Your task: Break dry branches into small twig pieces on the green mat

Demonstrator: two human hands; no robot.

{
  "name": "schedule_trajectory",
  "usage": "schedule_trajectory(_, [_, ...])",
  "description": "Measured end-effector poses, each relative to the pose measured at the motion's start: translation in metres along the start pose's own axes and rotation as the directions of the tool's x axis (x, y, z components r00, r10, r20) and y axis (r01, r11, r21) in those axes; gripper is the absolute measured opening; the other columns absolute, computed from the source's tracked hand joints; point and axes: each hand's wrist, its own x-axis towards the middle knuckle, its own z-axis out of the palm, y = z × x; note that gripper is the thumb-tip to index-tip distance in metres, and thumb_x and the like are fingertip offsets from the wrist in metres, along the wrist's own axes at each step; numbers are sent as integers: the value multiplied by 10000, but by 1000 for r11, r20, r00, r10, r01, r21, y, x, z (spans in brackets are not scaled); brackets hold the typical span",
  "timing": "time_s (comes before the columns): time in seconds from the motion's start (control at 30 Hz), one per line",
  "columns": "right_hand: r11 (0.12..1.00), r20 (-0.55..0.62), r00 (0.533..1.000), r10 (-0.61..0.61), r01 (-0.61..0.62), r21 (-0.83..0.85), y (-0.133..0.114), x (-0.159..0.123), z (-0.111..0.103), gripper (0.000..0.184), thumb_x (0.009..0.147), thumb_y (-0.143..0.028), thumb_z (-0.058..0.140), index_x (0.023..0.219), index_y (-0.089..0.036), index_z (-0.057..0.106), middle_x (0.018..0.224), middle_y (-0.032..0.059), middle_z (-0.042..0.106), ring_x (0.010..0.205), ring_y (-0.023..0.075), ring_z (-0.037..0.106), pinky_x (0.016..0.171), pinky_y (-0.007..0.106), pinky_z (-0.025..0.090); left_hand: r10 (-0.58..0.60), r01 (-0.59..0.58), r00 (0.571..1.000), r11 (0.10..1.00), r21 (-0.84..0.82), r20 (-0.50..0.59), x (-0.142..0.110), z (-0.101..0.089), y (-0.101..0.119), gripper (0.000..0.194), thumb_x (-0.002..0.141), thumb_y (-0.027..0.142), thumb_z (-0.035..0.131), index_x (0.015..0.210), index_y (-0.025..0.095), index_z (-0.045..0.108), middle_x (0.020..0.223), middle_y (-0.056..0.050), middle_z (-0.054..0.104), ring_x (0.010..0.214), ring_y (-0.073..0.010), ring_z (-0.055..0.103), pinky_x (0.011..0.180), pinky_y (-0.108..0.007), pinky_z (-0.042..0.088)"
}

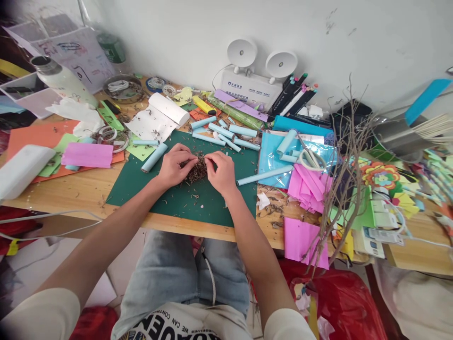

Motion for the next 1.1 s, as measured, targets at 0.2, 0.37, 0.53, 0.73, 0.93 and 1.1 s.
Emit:
schedule_trajectory(0.2, [999, -3, 999, -36, 36, 0, -3, -2, 6, 176, 936, -251, 512, 844, -212, 657, 853, 45, 688, 806, 185, 633, 796, 336, 463, 16, -17, 999, 1000, 16, 40, -1, 2, -2, 210, 922, 295, 554, 877, 183, 726, 760, -63, 701, 860, -221, 561, 788, -391, 497])
schedule_trajectory(0.37, [997, -31, 998, -50, 47, -67, -3, -3, 6, 165, 930, -205, 478, 833, -207, 612, 832, 47, 661, 811, 192, 609, 783, 341, 435, 12, -12, 1000, 1000, 15, 27, 1, 0, 1, 207, 914, 303, 557, 896, 186, 726, 776, -68, 701, 885, -228, 562, 799, -403, 496])
schedule_trajectory(0.53, [993, -56, 998, -35, 28, -118, -5, -4, 9, 152, 926, -199, 470, 834, -212, 590, 826, 45, 655, 807, 195, 603, 769, 341, 425, 30, -30, 1000, 1000, 10, -3, 2, 1, 3, 204, 912, 294, 557, 861, 185, 721, 757, -65, 698, 870, -224, 562, 787, -396, 499])
schedule_trajectory(0.73, [998, -73, 997, -6, 1, -65, -8, -4, 11, 176, 940, -229, 471, 842, -212, 616, 843, 58, 665, 819, 198, 617, 771, 339, 447, 19, -19, 1000, 999, 27, -1, 1, 0, 2, 217, 915, 306, 547, 868, 192, 727, 749, -64, 696, 868, -227, 576, 789, -411, 507])
schedule_trajectory(0.93, [996, -61, 998, -14, 8, -91, -3, -3, 11, 163, 919, -206, 483, 847, -211, 629, 844, 58, 667, 814, 200, 617, 777, 338, 452, 25, -25, 1000, 999, 28, 6, 0, -1, 2, 212, 912, 301, 549, 853, 187, 718, 748, -63, 690, 869, -224, 577, 790, -405, 506])
schedule_trajectory(1.1, [991, -134, 990, 43, -59, -118, 5, -2, 5, 161, 908, -213, 499, 837, -203, 643, 804, 58, 666, 753, 198, 615, 753, 341, 469, 47, -45, 998, 999, 31, -41, 0, -1, -1, 175, 910, 269, 564, 851, 185, 705, 745, -60, 685, 866, -223, 559, 781, -394, 498])
